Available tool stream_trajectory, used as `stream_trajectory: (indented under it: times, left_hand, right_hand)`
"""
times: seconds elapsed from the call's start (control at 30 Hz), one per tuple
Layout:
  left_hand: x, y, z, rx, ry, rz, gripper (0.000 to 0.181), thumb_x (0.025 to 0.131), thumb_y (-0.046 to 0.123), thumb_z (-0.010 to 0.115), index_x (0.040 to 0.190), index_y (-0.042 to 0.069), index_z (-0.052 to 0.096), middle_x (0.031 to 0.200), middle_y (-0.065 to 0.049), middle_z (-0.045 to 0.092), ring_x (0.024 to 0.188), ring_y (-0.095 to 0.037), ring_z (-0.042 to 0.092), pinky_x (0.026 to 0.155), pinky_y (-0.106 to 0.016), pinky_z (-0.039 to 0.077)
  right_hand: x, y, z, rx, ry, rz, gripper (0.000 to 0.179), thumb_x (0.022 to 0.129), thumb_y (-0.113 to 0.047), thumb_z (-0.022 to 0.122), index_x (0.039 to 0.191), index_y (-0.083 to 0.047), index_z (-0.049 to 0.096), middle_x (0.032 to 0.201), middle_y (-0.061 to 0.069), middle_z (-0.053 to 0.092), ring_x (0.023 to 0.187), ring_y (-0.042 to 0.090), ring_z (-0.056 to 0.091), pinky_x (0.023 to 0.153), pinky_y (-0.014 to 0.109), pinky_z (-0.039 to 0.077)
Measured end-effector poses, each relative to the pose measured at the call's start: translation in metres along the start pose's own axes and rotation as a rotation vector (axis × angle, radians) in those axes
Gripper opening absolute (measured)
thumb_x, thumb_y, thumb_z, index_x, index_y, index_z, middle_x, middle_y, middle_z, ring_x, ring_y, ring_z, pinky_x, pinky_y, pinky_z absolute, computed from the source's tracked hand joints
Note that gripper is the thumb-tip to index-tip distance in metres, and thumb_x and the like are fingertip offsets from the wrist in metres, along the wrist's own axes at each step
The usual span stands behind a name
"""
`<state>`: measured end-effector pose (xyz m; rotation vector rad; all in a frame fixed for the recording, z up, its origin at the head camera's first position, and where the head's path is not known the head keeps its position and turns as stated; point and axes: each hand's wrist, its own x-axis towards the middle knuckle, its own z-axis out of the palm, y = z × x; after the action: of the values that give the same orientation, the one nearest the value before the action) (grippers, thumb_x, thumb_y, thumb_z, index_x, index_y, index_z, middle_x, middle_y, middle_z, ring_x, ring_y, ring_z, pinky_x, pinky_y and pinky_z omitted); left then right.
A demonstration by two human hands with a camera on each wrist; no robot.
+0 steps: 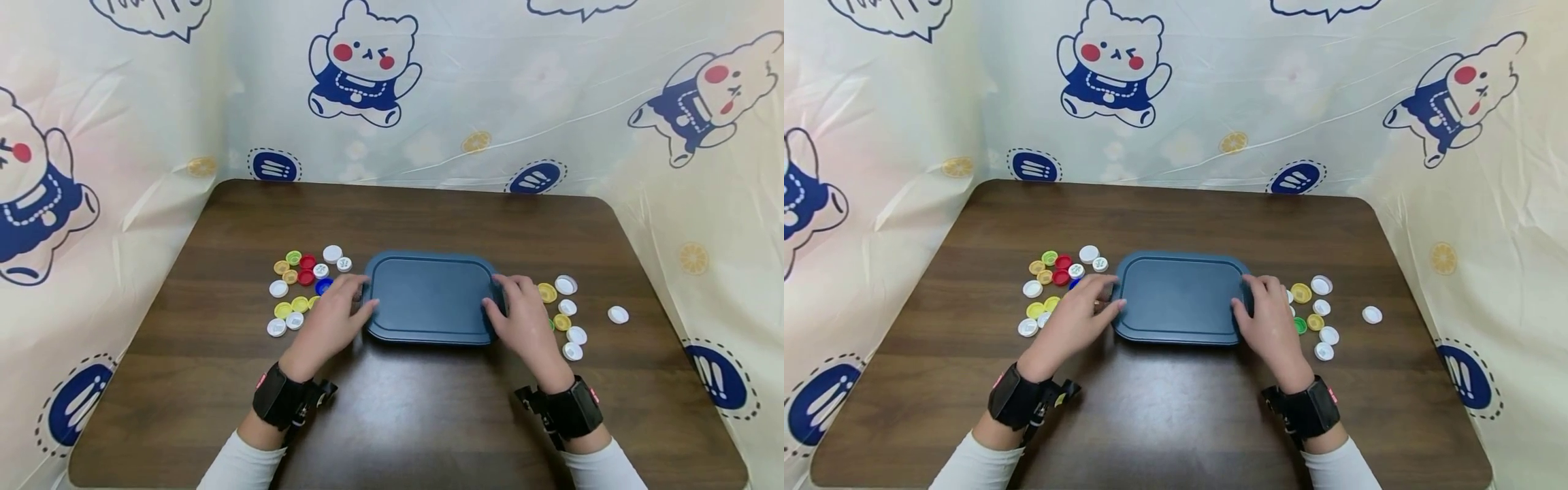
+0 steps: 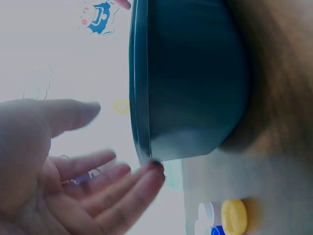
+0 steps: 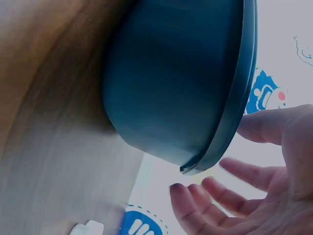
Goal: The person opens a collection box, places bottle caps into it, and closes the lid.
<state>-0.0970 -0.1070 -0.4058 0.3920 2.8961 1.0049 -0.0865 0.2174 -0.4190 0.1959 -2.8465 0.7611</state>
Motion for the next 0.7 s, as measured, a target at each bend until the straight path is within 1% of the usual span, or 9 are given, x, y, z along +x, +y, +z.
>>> stream_trajectory:
  times: [0.07,0.17,0.23,0.3,0.37,0.5,0.7]
  left_hand:
    - [0.006,0.001,0.0,0.007,-0.003,-0.055,0.058,0.098,0.034,0.067,0.143,0.001,0.052,0.138,-0.019,0.055,0.112,-0.031,0.06,0.096,-0.049,0.055]
    - [0.014,0.001,0.001,0.029,-0.034,-0.122,0.063,0.1,0.039,0.063,0.146,-0.001,0.048,0.142,-0.022,0.052,0.122,-0.035,0.058,0.101,-0.053,0.051]
    - [0.017,0.0,0.003,0.043,-0.06,-0.145,0.064,0.101,0.04,0.06,0.147,-0.003,0.046,0.142,-0.024,0.052,0.125,-0.036,0.057,0.103,-0.054,0.049]
    - [0.019,-0.001,0.005,0.054,-0.075,-0.159,0.064,0.102,0.04,0.059,0.147,-0.004,0.046,0.141,-0.024,0.053,0.125,-0.036,0.056,0.103,-0.054,0.049]
    - [0.02,-0.001,0.008,0.066,-0.076,-0.158,0.063,0.102,0.038,0.059,0.146,-0.005,0.047,0.138,-0.025,0.055,0.122,-0.036,0.057,0.102,-0.053,0.049]
    - [0.022,0.001,0.012,0.093,-0.057,-0.148,0.061,0.102,0.033,0.061,0.145,-0.007,0.047,0.134,-0.026,0.056,0.116,-0.035,0.058,0.099,-0.052,0.051]
    - [0.022,0.005,0.014,0.131,-0.051,-0.137,0.059,0.101,0.031,0.062,0.144,-0.008,0.048,0.129,-0.025,0.055,0.105,-0.033,0.059,0.092,-0.049,0.054]
  right_hand:
    - [0.003,0.0,-0.001,0.003,-0.049,0.067,0.055,0.097,-0.021,0.067,0.142,0.006,0.05,0.136,0.03,0.05,0.124,0.045,0.05,0.099,0.06,0.045]
    - [0.006,-0.001,-0.002,-0.007,-0.138,0.145,0.064,0.101,-0.025,0.061,0.15,0.009,0.038,0.146,0.034,0.044,0.133,0.048,0.046,0.105,0.062,0.042]
    - [0.007,-0.003,-0.002,-0.016,-0.188,0.175,0.066,0.102,-0.026,0.058,0.151,0.01,0.034,0.149,0.035,0.042,0.135,0.049,0.044,0.106,0.062,0.041]
    - [0.009,-0.005,0.0,-0.022,-0.217,0.188,0.066,0.103,-0.026,0.057,0.152,0.011,0.032,0.149,0.035,0.042,0.136,0.049,0.044,0.107,0.062,0.041]
    - [0.01,-0.006,0.001,-0.025,-0.223,0.188,0.064,0.103,-0.024,0.057,0.151,0.012,0.033,0.148,0.036,0.042,0.136,0.049,0.044,0.107,0.061,0.042]
    - [0.011,-0.007,0.001,-0.043,-0.197,0.167,0.059,0.103,-0.019,0.058,0.148,0.014,0.038,0.146,0.036,0.046,0.134,0.049,0.046,0.107,0.061,0.042]
    - [0.012,-0.007,-0.002,-0.084,-0.165,0.138,0.05,0.102,-0.013,0.057,0.143,0.014,0.045,0.14,0.035,0.053,0.13,0.051,0.049,0.105,0.062,0.042]
